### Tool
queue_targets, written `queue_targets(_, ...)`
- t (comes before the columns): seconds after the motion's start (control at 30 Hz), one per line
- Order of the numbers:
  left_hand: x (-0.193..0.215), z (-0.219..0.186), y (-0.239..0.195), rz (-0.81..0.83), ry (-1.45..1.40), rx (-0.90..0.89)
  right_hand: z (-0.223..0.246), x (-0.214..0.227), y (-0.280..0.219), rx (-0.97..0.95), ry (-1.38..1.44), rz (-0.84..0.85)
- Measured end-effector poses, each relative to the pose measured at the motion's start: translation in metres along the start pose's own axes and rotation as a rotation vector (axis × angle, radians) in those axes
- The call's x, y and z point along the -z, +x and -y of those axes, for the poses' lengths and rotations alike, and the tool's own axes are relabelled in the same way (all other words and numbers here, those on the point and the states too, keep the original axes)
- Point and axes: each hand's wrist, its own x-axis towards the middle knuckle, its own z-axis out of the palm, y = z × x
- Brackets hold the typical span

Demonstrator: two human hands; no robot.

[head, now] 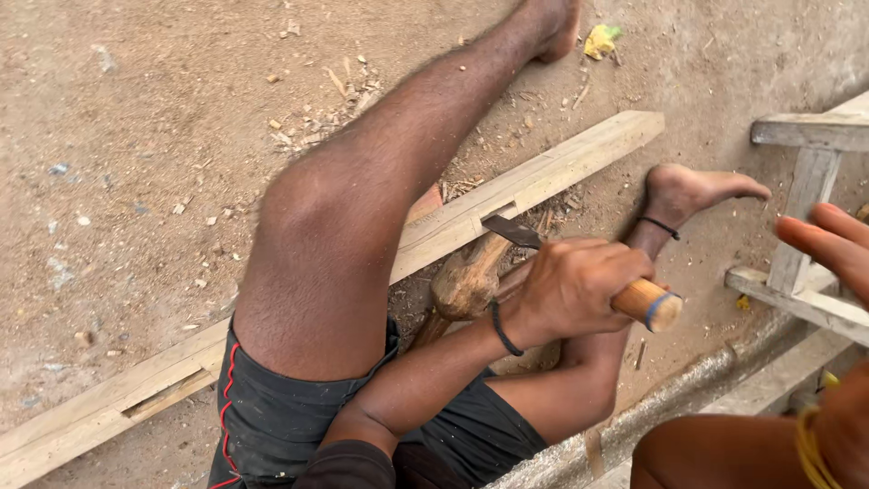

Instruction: The person sits on the ground and uses a wooden mallet to strike a chisel, carving a rectangular notch into a piece of lumber. The person repeatedly positions the chisel and strikes it to remove wood chips and deepen the cut.

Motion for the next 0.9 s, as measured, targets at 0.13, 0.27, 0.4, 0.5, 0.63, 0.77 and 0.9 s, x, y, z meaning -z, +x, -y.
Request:
queue_targets(0.13,0.000,0.012,-0.005,-0.012,-0.034,0.008,0.007,-0.055,0.010,0.016,0.054,-0.091)
queue_targets(0.27,0.003,0.028,-0.010,-0.074,0.025,0.065,0.031,-0.087,0.010,0.004,0.089,-0.124)
queue_targets(0.4,0.008,0.023,-0.013,-0.090,-0.001,0.050,0.046,-0.082,0.024,0.017,-0.035,-0.091)
queue_targets(0.5,0.002,0.017,-0.014,-0.022,-0.051,0.043,0.057,-0.052,0.005,0.035,-0.027,-0.149)
queue_targets(0.63,0.003,0.025,-0.016,-0.021,-0.030,0.039,0.048,-0.065,0.010,0.012,-0.028,-0.129)
queue_targets(0.77,-0.001,0.036,-0.025,-0.067,-0.042,-0.004,0.025,-0.099,0.027,0.034,-0.030,-0.023)
queue_targets(0.9,-0.012,0.039,-0.024,0.013,0.031,0.058,0.038,-0.097,0.020,-0.037,-0.099,-0.037)
